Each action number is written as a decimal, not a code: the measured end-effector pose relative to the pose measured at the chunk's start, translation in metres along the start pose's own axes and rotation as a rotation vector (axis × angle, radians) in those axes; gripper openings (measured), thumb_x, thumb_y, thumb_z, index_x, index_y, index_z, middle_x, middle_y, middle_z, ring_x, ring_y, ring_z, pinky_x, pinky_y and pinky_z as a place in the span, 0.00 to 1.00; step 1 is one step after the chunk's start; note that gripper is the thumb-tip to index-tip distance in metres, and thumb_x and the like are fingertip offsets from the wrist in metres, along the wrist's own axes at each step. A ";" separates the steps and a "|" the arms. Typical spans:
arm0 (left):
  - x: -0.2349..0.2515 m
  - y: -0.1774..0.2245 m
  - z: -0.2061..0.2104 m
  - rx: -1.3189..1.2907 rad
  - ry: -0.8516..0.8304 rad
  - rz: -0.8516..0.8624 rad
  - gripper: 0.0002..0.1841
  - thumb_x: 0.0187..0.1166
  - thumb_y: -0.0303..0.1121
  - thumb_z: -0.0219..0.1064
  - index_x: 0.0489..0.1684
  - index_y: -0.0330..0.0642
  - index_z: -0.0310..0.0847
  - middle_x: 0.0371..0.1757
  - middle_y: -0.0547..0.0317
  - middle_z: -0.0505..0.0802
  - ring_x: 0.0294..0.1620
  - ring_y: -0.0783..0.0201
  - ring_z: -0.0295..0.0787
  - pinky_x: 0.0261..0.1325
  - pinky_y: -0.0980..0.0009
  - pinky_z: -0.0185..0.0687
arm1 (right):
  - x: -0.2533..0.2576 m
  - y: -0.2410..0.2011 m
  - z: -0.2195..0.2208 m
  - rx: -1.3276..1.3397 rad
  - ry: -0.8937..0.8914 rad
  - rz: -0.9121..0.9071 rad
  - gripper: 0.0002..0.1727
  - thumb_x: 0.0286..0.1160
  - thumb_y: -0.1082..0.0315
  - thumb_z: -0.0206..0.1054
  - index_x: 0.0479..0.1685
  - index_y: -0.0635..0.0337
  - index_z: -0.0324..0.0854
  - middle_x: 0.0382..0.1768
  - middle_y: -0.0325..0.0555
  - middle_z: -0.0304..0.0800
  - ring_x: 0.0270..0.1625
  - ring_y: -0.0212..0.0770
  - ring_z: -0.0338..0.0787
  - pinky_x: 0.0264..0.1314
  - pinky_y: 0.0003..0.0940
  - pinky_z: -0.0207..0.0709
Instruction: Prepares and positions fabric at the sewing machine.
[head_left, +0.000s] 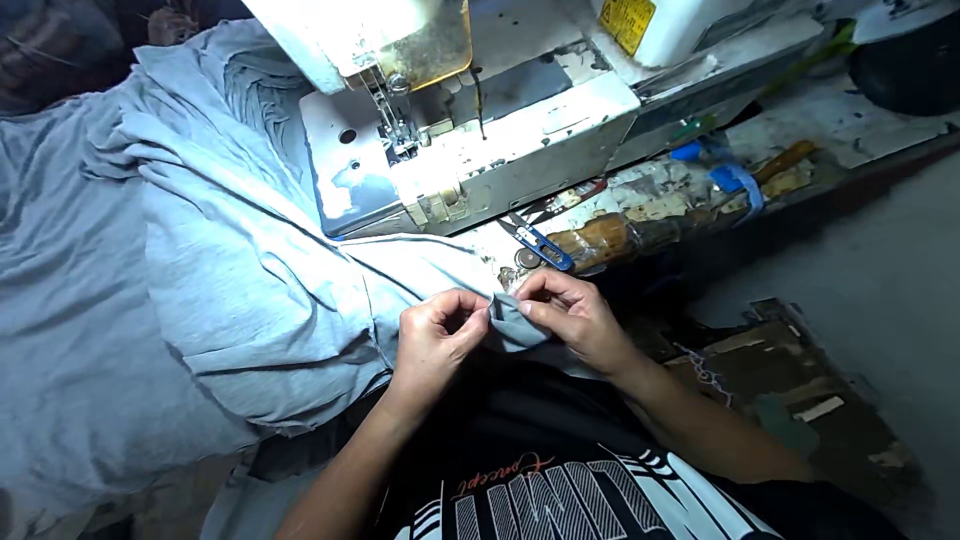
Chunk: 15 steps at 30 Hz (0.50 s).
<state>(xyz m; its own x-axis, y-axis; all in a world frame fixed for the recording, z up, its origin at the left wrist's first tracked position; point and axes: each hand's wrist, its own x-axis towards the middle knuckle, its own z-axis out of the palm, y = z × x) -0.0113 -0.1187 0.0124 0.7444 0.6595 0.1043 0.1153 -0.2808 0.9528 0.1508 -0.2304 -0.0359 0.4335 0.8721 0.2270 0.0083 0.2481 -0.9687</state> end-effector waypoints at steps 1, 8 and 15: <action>-0.003 0.000 -0.001 -0.019 -0.007 -0.018 0.05 0.76 0.23 0.66 0.35 0.37 0.88 0.26 0.66 0.92 0.28 0.77 0.90 0.38 0.80 0.88 | 0.000 0.001 0.000 0.028 0.001 0.031 0.07 0.72 0.75 0.62 0.38 0.53 0.83 0.33 0.29 0.85 0.34 0.20 0.83 0.38 0.16 0.79; -0.012 0.018 -0.033 -0.357 -0.031 0.051 0.06 0.80 0.31 0.65 0.40 0.49 0.89 0.36 0.73 0.92 0.38 0.81 0.86 0.46 0.81 0.83 | 0.015 -0.013 0.023 -0.069 -0.023 0.053 0.32 0.63 0.78 0.73 0.70 0.55 0.68 0.29 0.30 0.84 0.27 0.20 0.82 0.33 0.15 0.79; -0.033 0.014 -0.100 -0.587 0.107 0.093 0.07 0.81 0.44 0.69 0.36 0.57 0.88 0.26 0.75 0.87 0.29 0.81 0.84 0.36 0.82 0.83 | 0.034 -0.017 0.037 0.371 -0.208 0.215 0.09 0.80 0.75 0.64 0.40 0.56 0.91 0.33 0.37 0.94 0.34 0.27 0.92 0.43 0.25 0.89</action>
<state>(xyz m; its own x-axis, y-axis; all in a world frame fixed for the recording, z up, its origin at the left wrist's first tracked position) -0.0995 -0.0745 0.0508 0.6604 0.7254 0.1941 -0.3519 0.0706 0.9334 0.1317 -0.1893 -0.0076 0.1999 0.9768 0.0772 -0.4003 0.1533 -0.9035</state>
